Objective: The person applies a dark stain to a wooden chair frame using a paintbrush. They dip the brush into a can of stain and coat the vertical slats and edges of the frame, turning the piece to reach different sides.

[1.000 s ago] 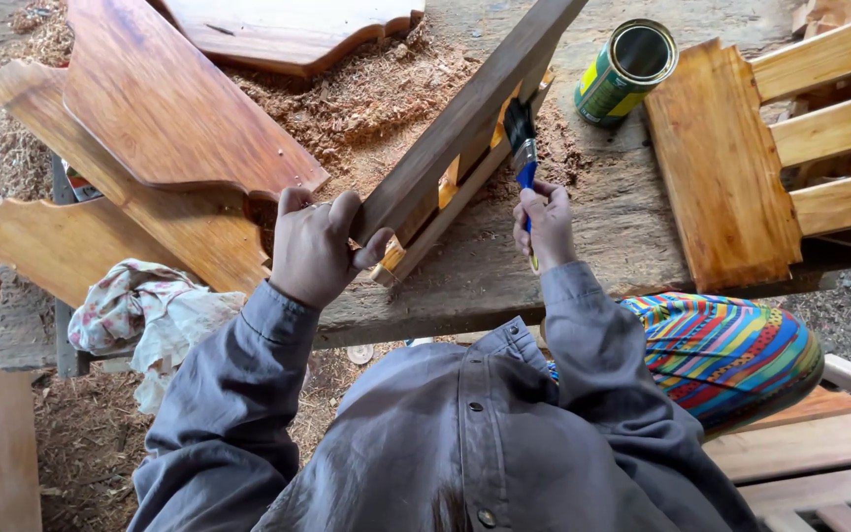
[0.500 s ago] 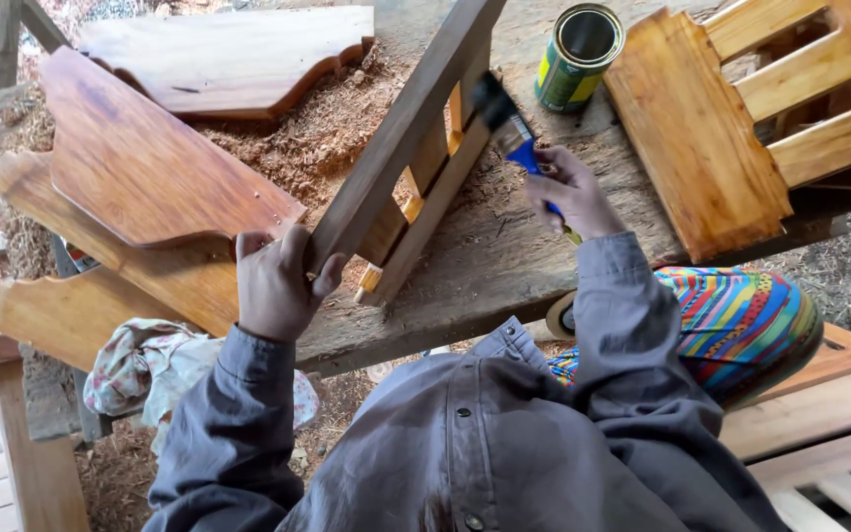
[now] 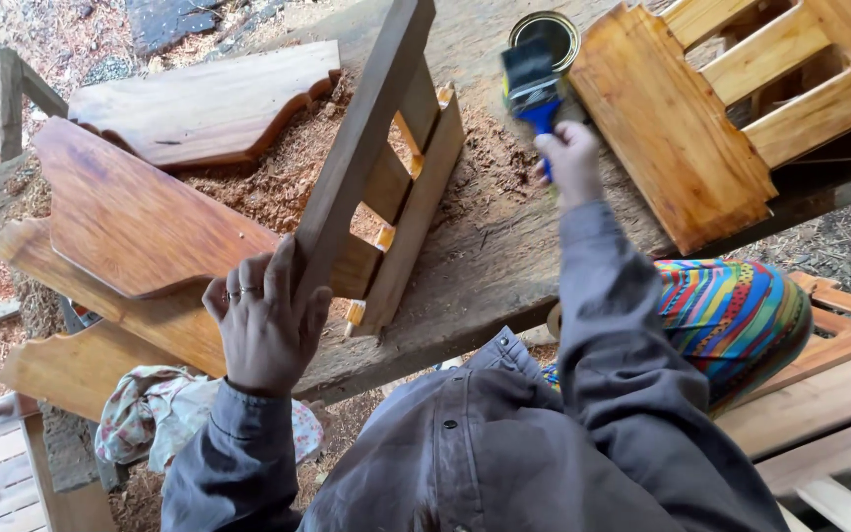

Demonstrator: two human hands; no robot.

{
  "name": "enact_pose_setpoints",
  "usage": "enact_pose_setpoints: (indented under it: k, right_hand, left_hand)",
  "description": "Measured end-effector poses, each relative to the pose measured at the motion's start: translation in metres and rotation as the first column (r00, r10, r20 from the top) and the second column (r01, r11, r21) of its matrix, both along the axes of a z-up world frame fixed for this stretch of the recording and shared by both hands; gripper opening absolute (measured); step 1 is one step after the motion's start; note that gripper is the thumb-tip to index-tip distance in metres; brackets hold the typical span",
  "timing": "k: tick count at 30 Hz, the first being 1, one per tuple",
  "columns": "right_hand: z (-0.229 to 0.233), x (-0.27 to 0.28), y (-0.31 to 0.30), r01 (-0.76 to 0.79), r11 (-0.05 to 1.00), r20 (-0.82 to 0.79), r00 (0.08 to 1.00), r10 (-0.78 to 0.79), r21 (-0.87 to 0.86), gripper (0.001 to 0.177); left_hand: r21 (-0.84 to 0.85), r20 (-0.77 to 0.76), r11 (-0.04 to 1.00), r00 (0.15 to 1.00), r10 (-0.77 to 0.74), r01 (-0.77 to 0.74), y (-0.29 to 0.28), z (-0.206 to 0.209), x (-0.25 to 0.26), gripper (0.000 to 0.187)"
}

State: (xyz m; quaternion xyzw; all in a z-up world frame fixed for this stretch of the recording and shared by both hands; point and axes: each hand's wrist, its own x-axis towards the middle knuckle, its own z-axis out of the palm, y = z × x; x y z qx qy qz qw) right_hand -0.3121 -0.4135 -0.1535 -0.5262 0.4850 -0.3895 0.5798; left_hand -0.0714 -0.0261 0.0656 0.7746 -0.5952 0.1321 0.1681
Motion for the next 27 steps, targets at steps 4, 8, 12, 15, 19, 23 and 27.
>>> enact_pose_setpoints:
  k: [4,8,12,15,19,23,27]
  right_hand:
    - [0.094,-0.037,-0.056,-0.180,0.976,-0.265,0.954,0.142,-0.124,0.038]
    - [0.118,-0.057,-0.127,-0.358,0.828,-0.669,0.743,-0.027,-0.431,0.040]
    - [0.136,-0.029,-0.165,-0.598,0.692,-0.914,0.287,-0.286,-0.404,0.023]
    - [0.122,0.006,-0.184,-0.662,0.680,-0.942,0.132,-0.309,-0.316,0.018]
    - [0.127,0.050,-0.178,-0.640,0.734,-0.969,0.070,-0.238,-0.227,0.013]
    - [0.125,0.066,-0.176,-0.582,0.801,-0.984,0.170,-0.049,-0.140,0.013]
    - [0.094,0.057,-0.188,-0.466,0.809,-0.755,0.655,0.042,-0.359,0.022]
  left_hand:
    - [0.006,-0.003,1.000,1.000,0.017,-0.017,-0.002,0.001,-0.005,0.067]
    - [-0.078,-0.046,0.994,0.996,-0.078,0.075,-0.005,-0.009,-0.008,0.065]
    - [-0.091,-0.073,0.993,0.993,-0.088,0.081,-0.009,-0.009,-0.016,0.076]
    - [-0.102,-0.050,0.992,0.996,-0.079,0.073,-0.009,-0.011,-0.013,0.069]
    - [-0.112,-0.043,0.989,0.994,-0.099,0.094,-0.012,-0.012,-0.012,0.075]
    - [-0.122,-0.066,0.988,0.993,-0.100,0.092,-0.013,-0.011,-0.017,0.075]
    - [-0.137,-0.103,0.984,0.987,-0.125,0.111,-0.016,-0.004,-0.023,0.072]
